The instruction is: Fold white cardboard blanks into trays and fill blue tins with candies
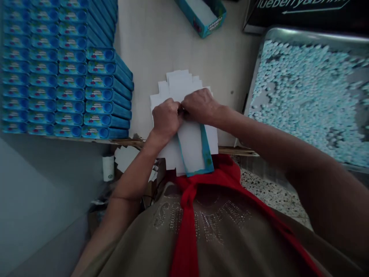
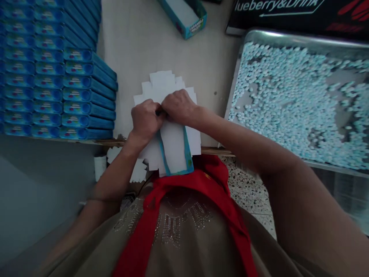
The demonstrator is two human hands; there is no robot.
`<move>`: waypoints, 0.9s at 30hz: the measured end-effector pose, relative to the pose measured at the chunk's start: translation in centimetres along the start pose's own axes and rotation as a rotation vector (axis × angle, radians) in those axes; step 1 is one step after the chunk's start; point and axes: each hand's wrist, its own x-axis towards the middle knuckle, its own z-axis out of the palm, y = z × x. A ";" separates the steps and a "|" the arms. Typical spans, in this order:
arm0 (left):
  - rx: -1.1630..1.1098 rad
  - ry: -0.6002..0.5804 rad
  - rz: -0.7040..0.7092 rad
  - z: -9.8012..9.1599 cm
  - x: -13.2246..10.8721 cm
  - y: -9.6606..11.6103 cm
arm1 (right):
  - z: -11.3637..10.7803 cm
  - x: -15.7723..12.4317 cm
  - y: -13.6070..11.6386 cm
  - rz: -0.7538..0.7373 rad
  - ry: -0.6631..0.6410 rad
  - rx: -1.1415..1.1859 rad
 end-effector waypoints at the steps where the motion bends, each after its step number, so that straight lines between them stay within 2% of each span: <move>1: 0.000 0.019 -0.015 -0.5 0.1 0.3 | -0.5 0.1 0.1 0.006 0.008 -0.018; 4: 0.023 0.121 0.011 -2.6 -1.7 2.2 | -2.2 0.1 0.3 0.048 0.032 -0.078; 7: 0.106 0.134 0.134 -3.7 -6.5 5.0 | -3.5 -0.9 0.1 0.166 0.059 -0.122; 10: 0.203 0.039 0.183 -2.3 -11.1 6.5 | -4.3 -3.4 -0.6 0.288 0.098 -0.160; 12: 0.260 0.045 0.162 -0.8 -12.6 6.3 | -4.3 -5.5 -1.3 0.233 0.189 -0.206; 15: 0.304 0.160 0.109 0.5 -12.8 4.9 | -2.9 -7.9 -2.1 -0.087 0.274 -0.214; 16: 0.304 0.201 0.087 0.6 -12.6 4.4 | -2.1 -8.2 -2.4 -0.187 0.260 -0.194; 18: 0.296 0.233 0.046 0.8 -12.2 3.6 | -0.3 -8.2 -2.8 -0.295 0.211 -0.148; 22: 0.307 0.160 -0.067 1.8 -12.2 3.0 | 2.3 -7.0 -3.7 -0.345 0.131 -0.110; 25: 0.344 0.148 -0.165 2.8 -12.1 2.9 | 2.9 -6.3 -4.2 -0.354 0.127 -0.110; 27: 0.363 0.130 -0.167 2.9 -11.9 2.5 | 2.7 -5.9 -4.4 -0.332 0.105 -0.114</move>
